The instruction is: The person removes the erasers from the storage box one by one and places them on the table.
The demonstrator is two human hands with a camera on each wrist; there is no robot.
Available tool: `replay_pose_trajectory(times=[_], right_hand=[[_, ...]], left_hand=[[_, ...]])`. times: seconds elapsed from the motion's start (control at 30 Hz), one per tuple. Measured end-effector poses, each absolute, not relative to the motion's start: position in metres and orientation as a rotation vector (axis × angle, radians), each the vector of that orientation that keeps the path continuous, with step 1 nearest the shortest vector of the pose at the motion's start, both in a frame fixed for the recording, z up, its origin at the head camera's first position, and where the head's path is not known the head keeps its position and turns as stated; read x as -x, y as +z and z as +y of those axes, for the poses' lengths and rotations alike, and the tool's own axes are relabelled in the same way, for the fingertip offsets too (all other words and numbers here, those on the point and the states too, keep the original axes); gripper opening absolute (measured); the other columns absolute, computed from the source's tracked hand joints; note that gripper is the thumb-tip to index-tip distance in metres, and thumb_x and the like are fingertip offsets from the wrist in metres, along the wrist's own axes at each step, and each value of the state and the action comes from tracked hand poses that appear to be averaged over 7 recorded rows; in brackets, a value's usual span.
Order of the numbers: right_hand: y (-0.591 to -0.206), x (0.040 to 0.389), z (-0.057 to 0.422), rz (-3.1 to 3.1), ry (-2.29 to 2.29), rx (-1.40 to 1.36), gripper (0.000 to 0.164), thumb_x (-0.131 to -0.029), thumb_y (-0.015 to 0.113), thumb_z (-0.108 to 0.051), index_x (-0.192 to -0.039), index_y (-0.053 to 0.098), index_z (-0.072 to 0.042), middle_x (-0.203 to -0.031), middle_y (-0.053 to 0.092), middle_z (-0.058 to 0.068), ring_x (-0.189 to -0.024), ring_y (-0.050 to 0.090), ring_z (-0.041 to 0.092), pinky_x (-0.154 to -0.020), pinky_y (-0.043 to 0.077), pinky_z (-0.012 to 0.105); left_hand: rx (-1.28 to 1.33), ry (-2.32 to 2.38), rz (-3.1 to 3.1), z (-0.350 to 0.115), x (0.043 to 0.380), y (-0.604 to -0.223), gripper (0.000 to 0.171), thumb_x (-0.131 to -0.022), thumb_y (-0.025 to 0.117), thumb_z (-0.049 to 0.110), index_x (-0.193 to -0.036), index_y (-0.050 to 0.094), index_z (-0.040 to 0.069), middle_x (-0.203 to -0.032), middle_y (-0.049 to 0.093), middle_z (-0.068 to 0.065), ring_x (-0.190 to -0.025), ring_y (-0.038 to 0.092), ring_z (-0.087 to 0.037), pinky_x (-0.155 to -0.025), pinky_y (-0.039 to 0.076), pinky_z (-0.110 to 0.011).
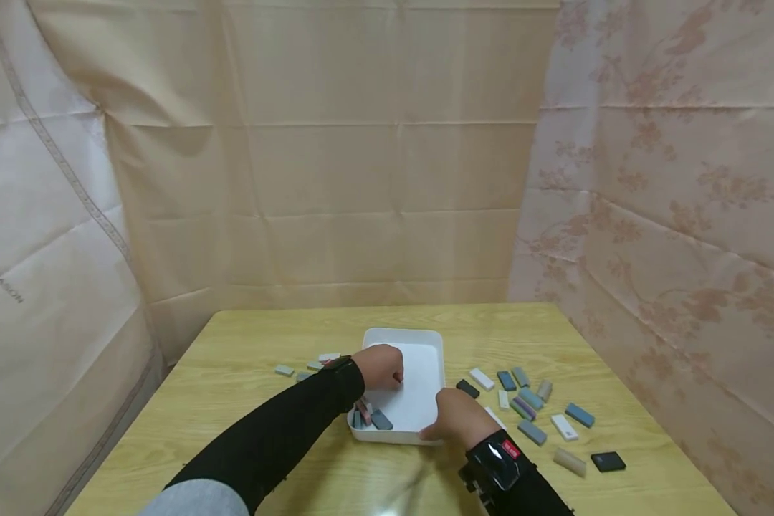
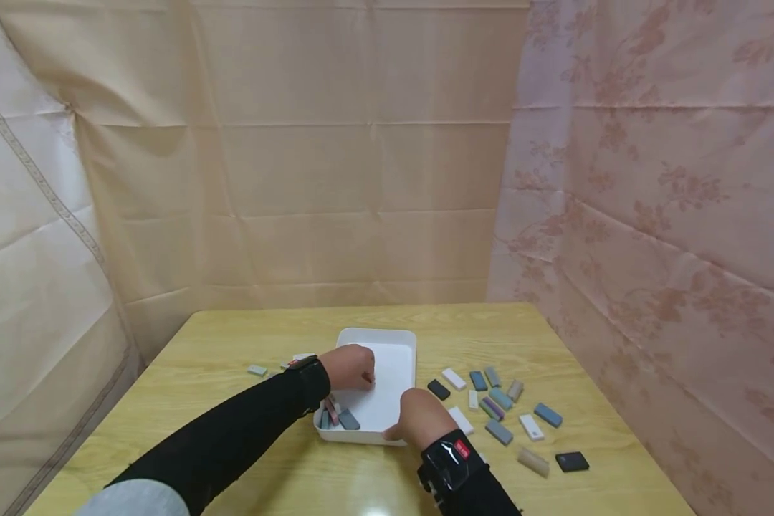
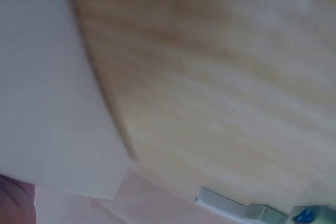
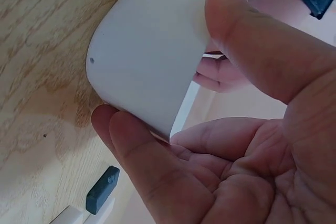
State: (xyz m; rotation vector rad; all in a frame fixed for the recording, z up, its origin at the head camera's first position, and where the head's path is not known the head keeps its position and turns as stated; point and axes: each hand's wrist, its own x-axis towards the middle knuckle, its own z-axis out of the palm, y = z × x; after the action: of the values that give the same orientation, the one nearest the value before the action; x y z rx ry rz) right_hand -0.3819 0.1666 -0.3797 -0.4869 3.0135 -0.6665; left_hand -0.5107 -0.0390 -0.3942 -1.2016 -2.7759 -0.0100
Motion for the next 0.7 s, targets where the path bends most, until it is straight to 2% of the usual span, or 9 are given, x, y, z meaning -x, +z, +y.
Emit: replay_pose_trajectory(times=[0.27, 0.33, 0.47, 0.53, 0.6, 0.7], right_hand=[[-0.386, 0.385, 0.167, 3.027, -0.644, 0.481, 0.046, -0.071, 0.098, -0.024, -0.093, 0.069, 0.004, -0.085, 0.068, 0.008, -0.076, 0.058, 0.020, -0.077, 0.053, 0.042], [-0.385, 0.385, 0.168, 3.026, -0.639, 0.485, 0.048, -0.071, 0.098, -0.025, -0.096, 0.069, 0.005, -0.087, 0.070, 0.009, -0.078, 0.060, 0.020, -0.078, 0.054, 0.042], [-0.382, 0.383, 0.168, 3.036, -0.602, 0.456, 0.052, -0.072, 0.098, -0.028, -0.099, 0.070, 0.006, -0.092, 0.072, 0.012, -0.081, 0.063, 0.022, -0.083, 0.056, 0.045], [-0.379, 0.382, 0.167, 3.038, -0.575, 0.428, 0.054, -0.074, 0.097, -0.030, -0.101, 0.070, 0.007, -0.095, 0.072, 0.013, -0.083, 0.063, 0.023, -0.084, 0.056, 0.047], [-0.378, 0.381, 0.167, 3.030, -0.557, 0.408, 0.056, -0.076, 0.096, -0.031, -0.105, 0.069, 0.008, -0.100, 0.073, 0.015, -0.087, 0.064, 0.024, -0.087, 0.056, 0.048], [-0.377, 0.379, 0.165, 3.008, -0.556, 0.410, 0.058, -0.077, 0.096, -0.031, -0.109, 0.069, 0.009, -0.104, 0.073, 0.017, -0.090, 0.065, 0.026, -0.089, 0.056, 0.049]], left_hand=[[1.196, 0.031, -2.720, -0.042, 0.507, -0.395, 0.011, -0.092, 0.082, 0.021, -0.081, 0.082, 0.018, -0.083, 0.069, 0.008, -0.071, 0.050, -0.002, -0.075, 0.049, -0.021], [1.177, 0.010, -2.725, -0.046, 0.506, -0.387, 0.013, -0.093, 0.080, 0.018, -0.080, 0.082, 0.017, -0.083, 0.069, 0.006, -0.071, 0.049, -0.004, -0.074, 0.048, -0.023], [1.051, -0.102, -2.663, -0.075, 0.506, -0.364, 0.015, -0.093, 0.077, 0.013, -0.079, 0.081, 0.015, -0.082, 0.069, 0.004, -0.074, 0.055, -0.007, -0.078, 0.053, -0.028], [0.936, -0.160, -2.634, -0.101, 0.510, -0.355, 0.027, -0.094, 0.075, 0.012, -0.068, 0.072, 0.014, -0.072, 0.059, 0.006, -0.069, 0.049, -0.007, -0.074, 0.050, -0.029], [0.808, -0.205, -2.631, -0.131, 0.514, -0.353, 0.040, -0.094, 0.074, 0.012, -0.058, 0.058, 0.015, -0.064, 0.045, 0.009, -0.062, 0.041, -0.007, -0.068, 0.044, -0.028], [0.618, -0.191, -2.701, -0.176, 0.515, -0.363, 0.053, -0.094, 0.074, 0.012, -0.054, 0.039, 0.017, -0.060, 0.029, 0.009, -0.057, 0.028, -0.009, -0.063, 0.033, -0.029]])
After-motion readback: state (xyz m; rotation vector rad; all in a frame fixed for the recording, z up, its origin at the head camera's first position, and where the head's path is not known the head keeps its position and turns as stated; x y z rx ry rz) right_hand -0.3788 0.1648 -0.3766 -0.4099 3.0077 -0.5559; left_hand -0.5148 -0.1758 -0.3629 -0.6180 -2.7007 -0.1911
